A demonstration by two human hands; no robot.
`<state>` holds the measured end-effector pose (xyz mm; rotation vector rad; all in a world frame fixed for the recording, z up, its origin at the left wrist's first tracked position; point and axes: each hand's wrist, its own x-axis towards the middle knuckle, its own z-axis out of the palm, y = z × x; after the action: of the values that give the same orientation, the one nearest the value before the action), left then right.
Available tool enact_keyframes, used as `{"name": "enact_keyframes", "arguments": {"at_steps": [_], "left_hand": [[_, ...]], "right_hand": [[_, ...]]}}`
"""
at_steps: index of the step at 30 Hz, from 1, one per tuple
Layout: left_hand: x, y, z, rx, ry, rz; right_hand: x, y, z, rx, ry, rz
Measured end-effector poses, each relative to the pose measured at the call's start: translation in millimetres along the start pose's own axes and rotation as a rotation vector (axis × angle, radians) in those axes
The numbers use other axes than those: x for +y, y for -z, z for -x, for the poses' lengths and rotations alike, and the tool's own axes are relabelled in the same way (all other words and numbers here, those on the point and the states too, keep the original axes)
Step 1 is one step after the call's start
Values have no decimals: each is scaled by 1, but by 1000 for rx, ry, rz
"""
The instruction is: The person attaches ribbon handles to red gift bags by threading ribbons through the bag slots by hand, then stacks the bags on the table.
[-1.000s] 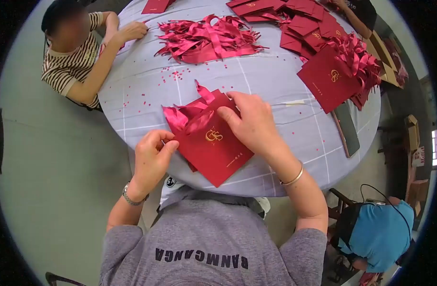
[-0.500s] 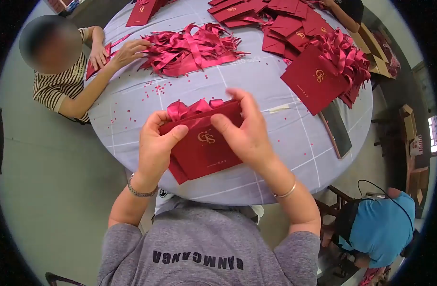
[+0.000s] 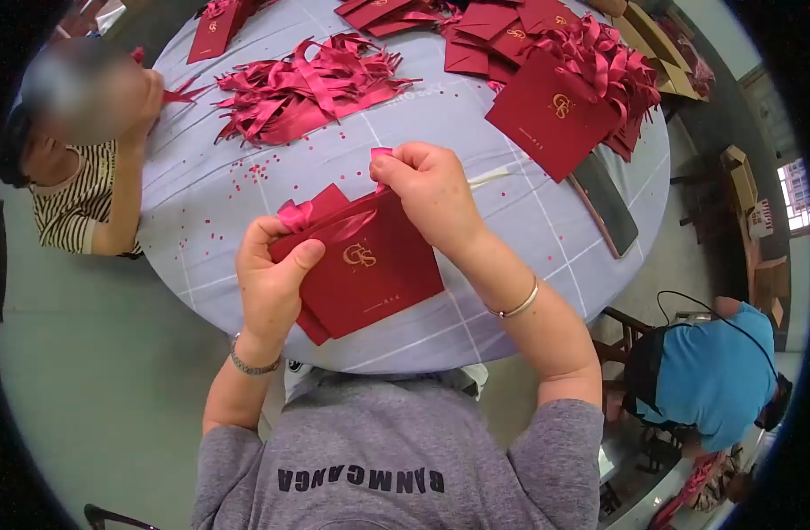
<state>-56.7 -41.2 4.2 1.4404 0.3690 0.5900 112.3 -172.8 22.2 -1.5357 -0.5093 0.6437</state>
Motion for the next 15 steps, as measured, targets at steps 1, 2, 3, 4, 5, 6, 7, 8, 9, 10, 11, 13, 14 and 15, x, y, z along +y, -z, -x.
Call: {"name": "enact_keyframes", "arguments": {"at_steps": [1, 2, 3, 4, 5, 6, 7, 8, 9, 10, 11, 13, 14, 15], "left_hand": [[-3, 1, -1, 12, 7, 65], [-4, 1, -1, 10, 9, 67], [-4, 2, -1, 1, 52, 144], [-4, 2, -2, -8, 94, 222], [-3, 1, -1, -14, 89, 223], [-1, 0, -1, 21, 77, 230], [2, -5, -2, 40, 64, 244], [5, -8, -3, -5, 50, 261], [9, -6, -3, 60, 43, 275], [12, -3, -5, 121, 36, 291], [10, 1, -8, 126, 15, 303], [6, 5, -15, 98, -16, 363], [6, 2, -19, 75, -21, 369], [8, -1, -21, 44, -21, 370]], "right_hand": [[0, -3, 1, 25, 11, -63], [0, -4, 2, 50, 24, -127], [0, -3, 1, 53, 23, -126], [2, -2, -1, 12, 10, -219], [4, -1, -3, -30, 2, -311], [6, -2, -3, -14, 15, -310], [8, -3, -3, 45, 111, -161], [5, -1, 0, 114, 208, -3], [-15, -1, 16, 147, 68, -8], [-8, 2, 23, 229, 186, 97], [-1, 7, 31, 307, 300, 205], [-8, 15, 53, 17, 98, 271], [-12, 15, 59, -142, 91, 111], [-16, 19, 62, -124, 98, 110]]}}
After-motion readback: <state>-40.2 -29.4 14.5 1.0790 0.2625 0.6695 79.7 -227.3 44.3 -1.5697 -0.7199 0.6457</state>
